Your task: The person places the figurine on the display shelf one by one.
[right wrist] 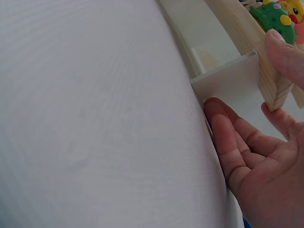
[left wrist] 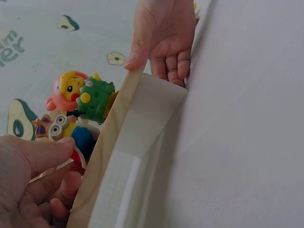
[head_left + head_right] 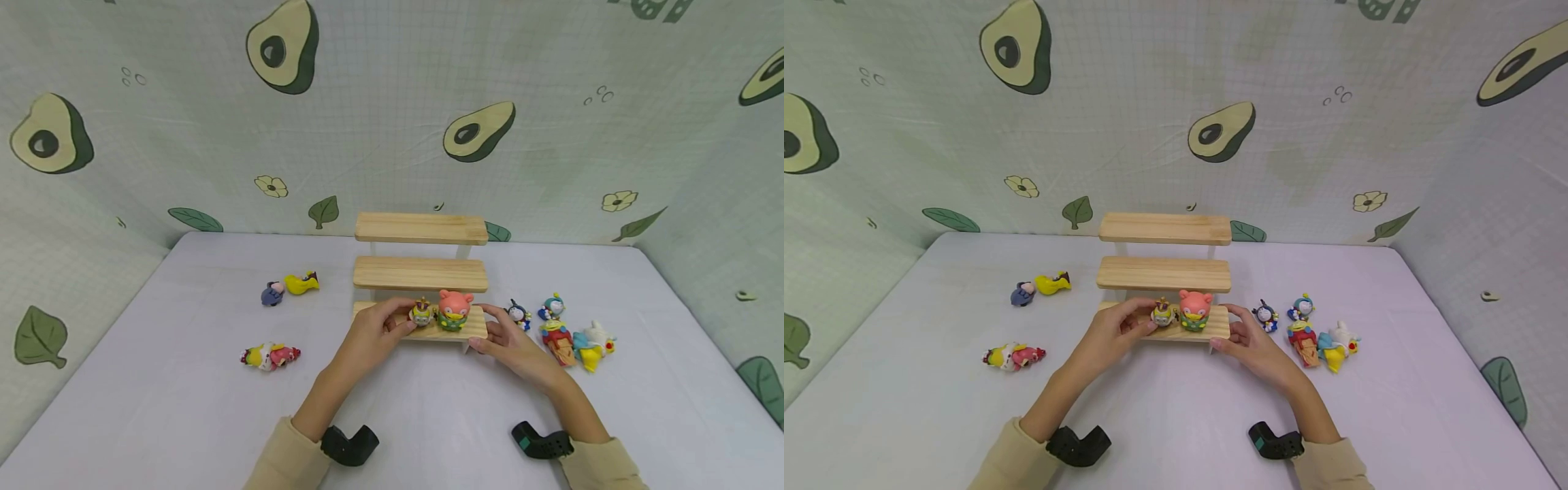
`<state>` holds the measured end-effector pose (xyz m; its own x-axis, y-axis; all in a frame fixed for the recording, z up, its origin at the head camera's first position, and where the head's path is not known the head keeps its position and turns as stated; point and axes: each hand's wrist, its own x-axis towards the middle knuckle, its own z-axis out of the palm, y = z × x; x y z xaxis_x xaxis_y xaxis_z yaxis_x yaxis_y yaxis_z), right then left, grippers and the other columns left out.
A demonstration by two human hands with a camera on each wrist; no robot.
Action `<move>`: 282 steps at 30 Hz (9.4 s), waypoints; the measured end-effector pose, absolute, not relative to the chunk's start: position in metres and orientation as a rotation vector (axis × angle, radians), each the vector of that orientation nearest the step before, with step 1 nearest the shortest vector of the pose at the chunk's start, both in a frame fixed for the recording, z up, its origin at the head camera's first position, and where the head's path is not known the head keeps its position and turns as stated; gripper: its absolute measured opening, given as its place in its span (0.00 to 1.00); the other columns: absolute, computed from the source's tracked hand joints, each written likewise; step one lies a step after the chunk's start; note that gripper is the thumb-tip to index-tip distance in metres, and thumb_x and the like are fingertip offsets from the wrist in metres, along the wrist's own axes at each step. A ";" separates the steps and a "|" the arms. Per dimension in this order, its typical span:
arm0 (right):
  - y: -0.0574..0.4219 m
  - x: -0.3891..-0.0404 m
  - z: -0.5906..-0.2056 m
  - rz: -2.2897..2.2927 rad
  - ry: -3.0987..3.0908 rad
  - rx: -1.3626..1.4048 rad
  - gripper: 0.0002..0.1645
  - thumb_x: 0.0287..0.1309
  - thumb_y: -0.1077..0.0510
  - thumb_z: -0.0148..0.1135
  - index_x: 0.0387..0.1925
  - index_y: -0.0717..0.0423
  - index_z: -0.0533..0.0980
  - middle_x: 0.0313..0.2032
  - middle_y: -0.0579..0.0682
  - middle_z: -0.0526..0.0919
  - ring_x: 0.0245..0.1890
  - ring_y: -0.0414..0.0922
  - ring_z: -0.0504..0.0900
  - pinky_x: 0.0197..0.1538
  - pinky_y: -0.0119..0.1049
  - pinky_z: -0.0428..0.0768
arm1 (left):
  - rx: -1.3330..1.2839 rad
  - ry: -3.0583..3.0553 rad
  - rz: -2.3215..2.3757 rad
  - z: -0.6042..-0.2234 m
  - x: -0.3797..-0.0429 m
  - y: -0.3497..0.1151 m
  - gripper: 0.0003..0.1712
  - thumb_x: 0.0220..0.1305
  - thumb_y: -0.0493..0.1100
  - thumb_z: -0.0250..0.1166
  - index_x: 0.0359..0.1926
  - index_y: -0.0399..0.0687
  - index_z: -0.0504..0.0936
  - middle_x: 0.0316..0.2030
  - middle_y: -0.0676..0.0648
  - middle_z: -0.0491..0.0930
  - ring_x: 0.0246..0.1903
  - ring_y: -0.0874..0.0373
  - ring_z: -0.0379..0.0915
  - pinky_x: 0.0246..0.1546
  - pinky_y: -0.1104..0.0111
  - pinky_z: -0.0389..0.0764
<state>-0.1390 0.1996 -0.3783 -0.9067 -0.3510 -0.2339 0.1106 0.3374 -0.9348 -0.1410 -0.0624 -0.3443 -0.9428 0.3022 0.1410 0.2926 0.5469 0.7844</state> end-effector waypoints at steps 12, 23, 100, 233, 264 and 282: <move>0.199 -0.139 -0.378 -1.617 2.200 -0.225 0.43 0.62 0.52 0.57 0.70 0.52 0.44 0.61 0.65 0.66 0.54 0.49 0.72 0.51 0.33 0.75 | 0.545 2.763 1.397 -0.344 -0.141 -0.063 0.18 0.58 0.40 0.65 0.51 0.49 0.79 0.21 0.53 0.70 0.21 0.63 0.63 0.19 0.76 0.63; 0.199 -0.139 -0.379 -1.597 2.213 -0.223 0.44 0.62 0.51 0.57 0.70 0.52 0.44 0.62 0.65 0.65 0.54 0.49 0.72 0.51 0.34 0.75 | 0.568 2.786 1.387 -0.345 -0.141 -0.064 0.18 0.58 0.40 0.65 0.51 0.49 0.78 0.32 0.52 0.77 0.23 0.63 0.64 0.21 0.76 0.65; 0.199 -0.140 -0.382 -1.569 2.233 -0.168 0.43 0.61 0.49 0.58 0.69 0.48 0.46 0.61 0.64 0.67 0.56 0.51 0.72 0.53 0.39 0.74 | -0.171 2.801 1.480 -0.366 -0.174 -0.212 0.29 0.69 0.45 0.52 0.69 0.49 0.60 0.62 0.37 0.65 0.62 0.45 0.62 0.63 0.53 0.62; 0.202 -0.141 -0.381 -1.600 2.201 -0.226 0.44 0.62 0.52 0.57 0.70 0.53 0.43 0.60 0.65 0.67 0.52 0.47 0.73 0.49 0.31 0.74 | 0.173 2.685 1.112 -0.347 -0.165 -0.214 0.18 0.61 0.51 0.62 0.48 0.49 0.77 0.48 0.45 0.78 0.46 0.51 0.73 0.49 0.57 0.75; 0.201 -0.142 -0.379 -1.609 2.189 -0.217 0.45 0.61 0.52 0.58 0.70 0.52 0.44 0.61 0.65 0.66 0.53 0.48 0.73 0.51 0.34 0.74 | 0.554 2.720 1.532 -0.307 -0.145 -0.139 0.17 0.57 0.45 0.67 0.49 0.53 0.78 0.45 0.52 0.78 0.41 0.58 0.75 0.44 0.66 0.79; 0.201 -0.141 -0.378 -1.600 2.197 -0.202 0.45 0.61 0.52 0.58 0.70 0.54 0.44 0.60 0.66 0.67 0.51 0.47 0.74 0.50 0.31 0.75 | 0.588 2.955 1.226 -0.319 -0.143 -0.098 0.17 0.57 0.44 0.67 0.49 0.50 0.80 0.44 0.50 0.73 0.36 0.59 0.71 0.39 0.68 0.78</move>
